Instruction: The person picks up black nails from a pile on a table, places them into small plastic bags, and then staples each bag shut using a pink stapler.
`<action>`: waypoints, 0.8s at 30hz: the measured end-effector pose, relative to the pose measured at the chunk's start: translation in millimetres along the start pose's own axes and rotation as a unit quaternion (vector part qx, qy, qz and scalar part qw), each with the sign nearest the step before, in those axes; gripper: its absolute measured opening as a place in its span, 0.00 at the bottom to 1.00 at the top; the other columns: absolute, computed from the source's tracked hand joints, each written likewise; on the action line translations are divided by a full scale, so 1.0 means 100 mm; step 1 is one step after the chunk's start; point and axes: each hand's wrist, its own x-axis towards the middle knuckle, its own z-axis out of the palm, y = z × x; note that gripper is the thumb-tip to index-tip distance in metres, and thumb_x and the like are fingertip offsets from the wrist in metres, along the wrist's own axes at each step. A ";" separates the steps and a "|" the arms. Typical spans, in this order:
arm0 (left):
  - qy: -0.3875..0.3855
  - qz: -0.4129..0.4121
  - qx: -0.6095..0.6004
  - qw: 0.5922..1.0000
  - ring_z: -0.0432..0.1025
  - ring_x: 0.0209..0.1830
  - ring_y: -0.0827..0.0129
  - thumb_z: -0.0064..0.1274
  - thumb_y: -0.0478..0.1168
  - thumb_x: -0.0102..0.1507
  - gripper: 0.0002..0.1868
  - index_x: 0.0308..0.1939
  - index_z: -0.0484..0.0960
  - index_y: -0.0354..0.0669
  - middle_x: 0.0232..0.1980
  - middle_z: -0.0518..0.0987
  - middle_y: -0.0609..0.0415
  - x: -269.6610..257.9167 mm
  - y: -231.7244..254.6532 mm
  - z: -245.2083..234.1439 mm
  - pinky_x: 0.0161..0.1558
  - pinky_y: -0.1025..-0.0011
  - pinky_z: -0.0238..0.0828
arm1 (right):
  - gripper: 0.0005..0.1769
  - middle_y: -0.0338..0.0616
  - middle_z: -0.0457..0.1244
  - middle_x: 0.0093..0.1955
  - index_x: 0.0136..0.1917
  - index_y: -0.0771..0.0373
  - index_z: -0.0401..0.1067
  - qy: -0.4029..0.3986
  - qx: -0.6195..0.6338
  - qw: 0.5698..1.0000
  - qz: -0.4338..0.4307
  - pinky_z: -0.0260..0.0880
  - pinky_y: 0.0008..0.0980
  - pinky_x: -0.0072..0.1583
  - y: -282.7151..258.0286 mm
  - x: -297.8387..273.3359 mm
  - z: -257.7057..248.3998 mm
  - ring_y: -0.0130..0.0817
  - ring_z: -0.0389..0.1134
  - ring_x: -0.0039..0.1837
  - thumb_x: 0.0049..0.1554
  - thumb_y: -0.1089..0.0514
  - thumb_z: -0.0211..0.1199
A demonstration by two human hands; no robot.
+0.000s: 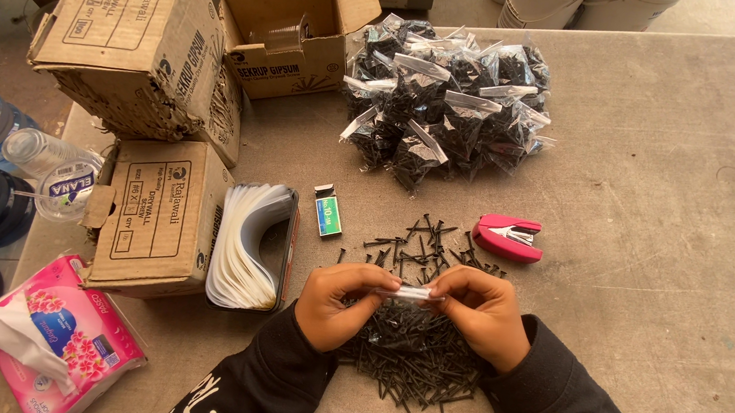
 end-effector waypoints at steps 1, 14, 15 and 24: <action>0.000 0.000 0.000 1.000 0.81 0.34 0.56 0.57 0.25 0.54 0.07 0.34 0.85 0.38 0.32 0.85 0.46 -0.01 -0.02 0.00 0.30 0.67 0.79 | 0.05 0.55 0.68 0.31 0.34 0.72 0.75 0.000 0.000 1.000 0.000 0.74 0.31 0.36 -0.04 0.01 0.00 0.35 0.71 0.33 0.42 0.75 0.70; -0.034 -0.032 -0.050 0.998 0.79 0.34 0.62 0.50 0.28 0.56 0.10 0.33 0.87 0.40 0.34 0.84 0.45 -0.03 -0.09 -0.07 0.37 0.66 0.77 | 0.04 0.52 0.70 0.37 0.39 0.67 0.76 -0.096 -0.165 0.974 -0.122 0.75 0.34 0.41 -0.42 0.03 0.06 0.38 0.73 0.38 0.48 0.67 0.62; -0.047 -0.032 -0.056 0.997 0.78 0.36 0.60 0.51 0.31 0.55 0.10 0.35 0.87 0.38 0.36 0.84 0.44 -0.03 -0.06 -0.09 0.37 0.65 0.77 | 0.08 0.54 0.70 0.37 0.41 0.69 0.76 -0.109 -0.149 0.977 -0.109 0.77 0.34 0.40 -0.44 0.02 0.07 0.38 0.73 0.38 0.47 0.63 0.65; 0.014 -0.031 0.017 0.999 0.81 0.33 0.57 0.57 0.25 0.55 0.10 0.39 0.86 0.37 0.32 0.84 0.47 -0.04 -0.08 0.04 0.32 0.69 0.80 | 0.10 0.50 0.71 0.34 0.40 0.67 0.78 -0.026 -0.204 0.972 -0.111 0.77 0.31 0.39 -0.47 0.06 0.18 0.38 0.75 0.38 0.44 0.73 0.67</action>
